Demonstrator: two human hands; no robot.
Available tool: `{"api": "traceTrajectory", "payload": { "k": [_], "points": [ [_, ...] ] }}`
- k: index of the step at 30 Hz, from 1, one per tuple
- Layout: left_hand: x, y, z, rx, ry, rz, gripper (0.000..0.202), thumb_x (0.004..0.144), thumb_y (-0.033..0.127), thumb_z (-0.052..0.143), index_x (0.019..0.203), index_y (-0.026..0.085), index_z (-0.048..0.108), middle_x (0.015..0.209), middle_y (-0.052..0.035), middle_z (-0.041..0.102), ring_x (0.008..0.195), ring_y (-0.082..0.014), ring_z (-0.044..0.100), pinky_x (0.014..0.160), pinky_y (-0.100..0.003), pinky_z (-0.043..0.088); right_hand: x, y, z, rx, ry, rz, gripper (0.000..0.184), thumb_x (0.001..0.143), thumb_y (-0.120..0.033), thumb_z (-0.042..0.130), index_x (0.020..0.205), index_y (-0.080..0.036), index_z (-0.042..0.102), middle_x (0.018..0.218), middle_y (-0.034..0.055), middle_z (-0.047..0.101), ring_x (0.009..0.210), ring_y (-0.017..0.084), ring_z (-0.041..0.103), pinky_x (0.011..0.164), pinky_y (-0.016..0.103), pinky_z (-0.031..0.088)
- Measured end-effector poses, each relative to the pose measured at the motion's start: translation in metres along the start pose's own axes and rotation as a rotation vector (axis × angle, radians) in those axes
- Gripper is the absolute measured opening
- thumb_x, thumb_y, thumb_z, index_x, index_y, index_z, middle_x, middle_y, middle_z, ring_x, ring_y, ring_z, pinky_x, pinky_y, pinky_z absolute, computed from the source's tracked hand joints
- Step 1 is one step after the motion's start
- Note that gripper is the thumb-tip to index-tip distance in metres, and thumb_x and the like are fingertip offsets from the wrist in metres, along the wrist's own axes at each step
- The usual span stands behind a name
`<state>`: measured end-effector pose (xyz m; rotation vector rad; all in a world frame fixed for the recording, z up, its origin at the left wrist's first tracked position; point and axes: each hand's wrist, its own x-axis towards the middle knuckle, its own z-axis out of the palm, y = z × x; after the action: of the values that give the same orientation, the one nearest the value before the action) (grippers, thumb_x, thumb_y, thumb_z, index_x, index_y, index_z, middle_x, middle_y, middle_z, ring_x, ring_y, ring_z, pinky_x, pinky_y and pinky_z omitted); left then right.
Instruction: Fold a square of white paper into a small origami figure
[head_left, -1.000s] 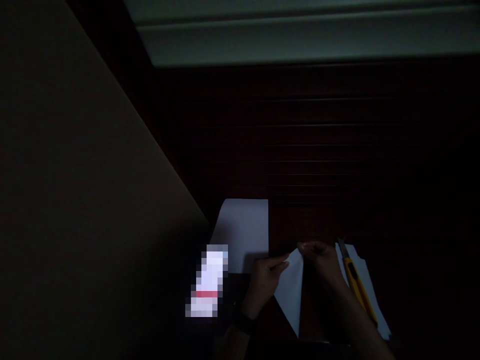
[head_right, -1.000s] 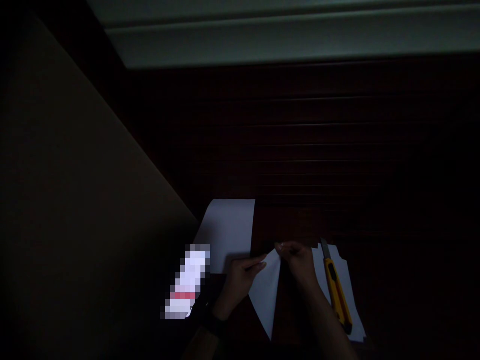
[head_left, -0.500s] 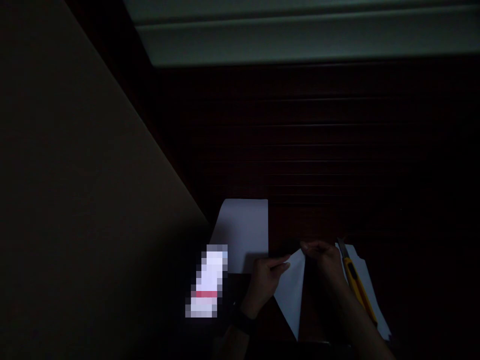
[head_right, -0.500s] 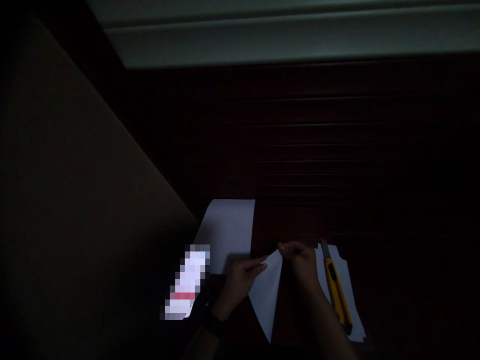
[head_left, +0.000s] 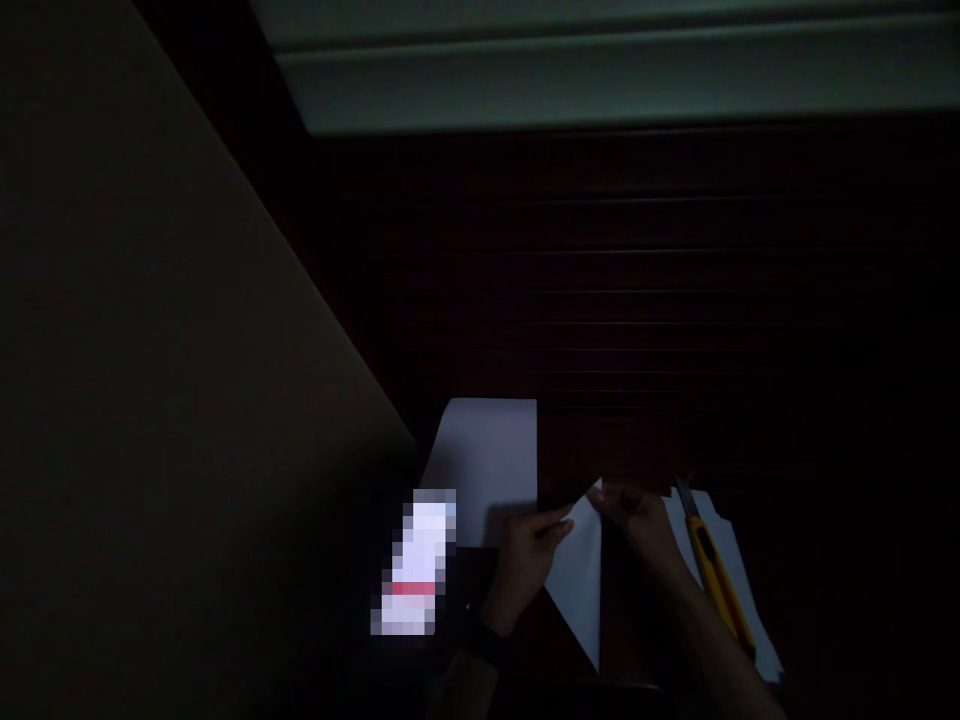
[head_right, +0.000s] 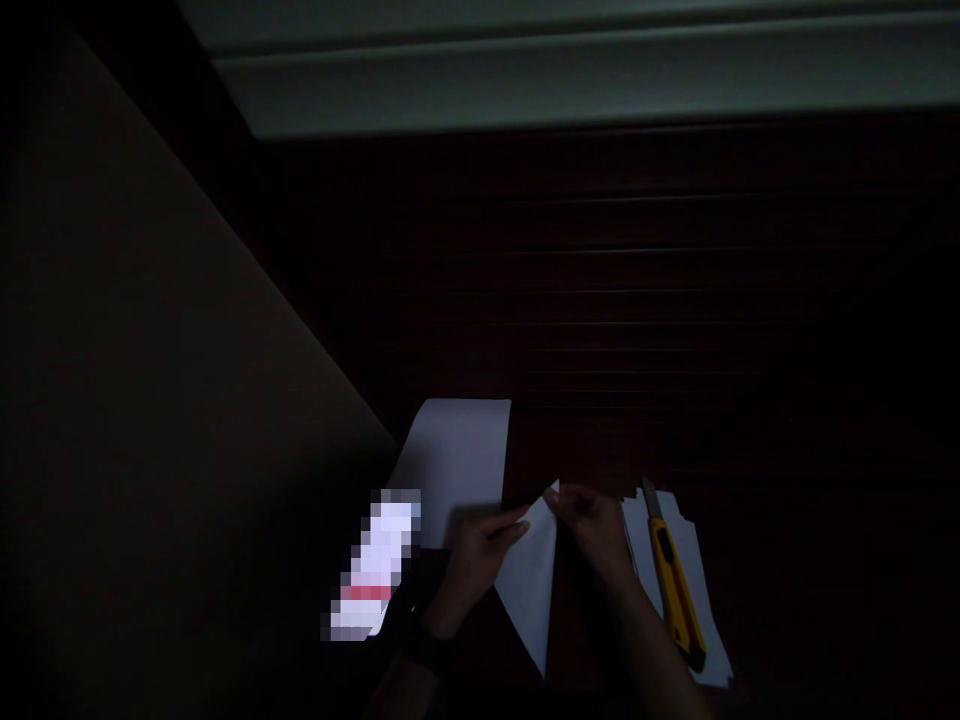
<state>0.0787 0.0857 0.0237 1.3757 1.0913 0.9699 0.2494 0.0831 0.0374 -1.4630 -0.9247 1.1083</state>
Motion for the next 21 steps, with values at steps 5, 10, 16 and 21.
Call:
{"api": "traceTrajectory", "payload": {
  "k": [5, 10, 16, 21],
  "points": [
    [0.001, -0.0017, -0.0017, -0.008, 0.011, -0.012, 0.029, 0.078, 0.033, 0.059, 0.103, 0.02, 0.067, 0.101, -0.0036, 0.068, 0.09, -0.0237, 0.064, 0.081, -0.033, 0.051, -0.0023, 0.0045, 0.002, 0.012, -0.072, 0.008, 0.037, 0.066, -0.049, 0.068, 0.076, -0.013, 0.071, 0.07, 0.008, 0.07, 0.064, 0.023, 0.062, 0.059, 0.031, 0.046],
    [0.0001, 0.0001, -0.001, -0.038, -0.003, -0.023, 0.031, 0.077, 0.034, 0.059, 0.102, 0.019, 0.067, 0.101, -0.0045, 0.068, 0.092, -0.0245, 0.064, 0.08, -0.034, 0.052, 0.0007, 0.0091, -0.0015, -0.04, -0.048, -0.001, 0.035, 0.065, -0.048, 0.069, 0.071, -0.013, 0.07, 0.064, 0.0061, 0.069, 0.059, 0.021, 0.06, 0.054, 0.029, 0.044],
    [-0.0004, 0.0029, -0.002, -0.038, -0.02, -0.053, 0.03, 0.076, 0.034, 0.06, 0.101, 0.019, 0.068, 0.1, -0.0047, 0.069, 0.09, -0.0245, 0.065, 0.08, -0.034, 0.052, 0.002, 0.007, -0.0001, -0.027, 0.001, -0.012, 0.031, 0.068, -0.044, 0.068, 0.074, -0.014, 0.069, 0.069, 0.0053, 0.069, 0.064, 0.02, 0.061, 0.058, 0.029, 0.045],
    [-0.0017, 0.004, -0.0022, -0.061, -0.089, -0.047, 0.03, 0.077, 0.033, 0.06, 0.102, 0.02, 0.067, 0.101, -0.0041, 0.069, 0.089, -0.024, 0.065, 0.079, -0.033, 0.052, 0.0009, 0.0053, -0.0017, -0.04, 0.048, -0.013, 0.033, 0.068, -0.047, 0.067, 0.067, -0.014, 0.069, 0.064, 0.005, 0.068, 0.059, 0.019, 0.06, 0.056, 0.028, 0.044]
  ]
}}
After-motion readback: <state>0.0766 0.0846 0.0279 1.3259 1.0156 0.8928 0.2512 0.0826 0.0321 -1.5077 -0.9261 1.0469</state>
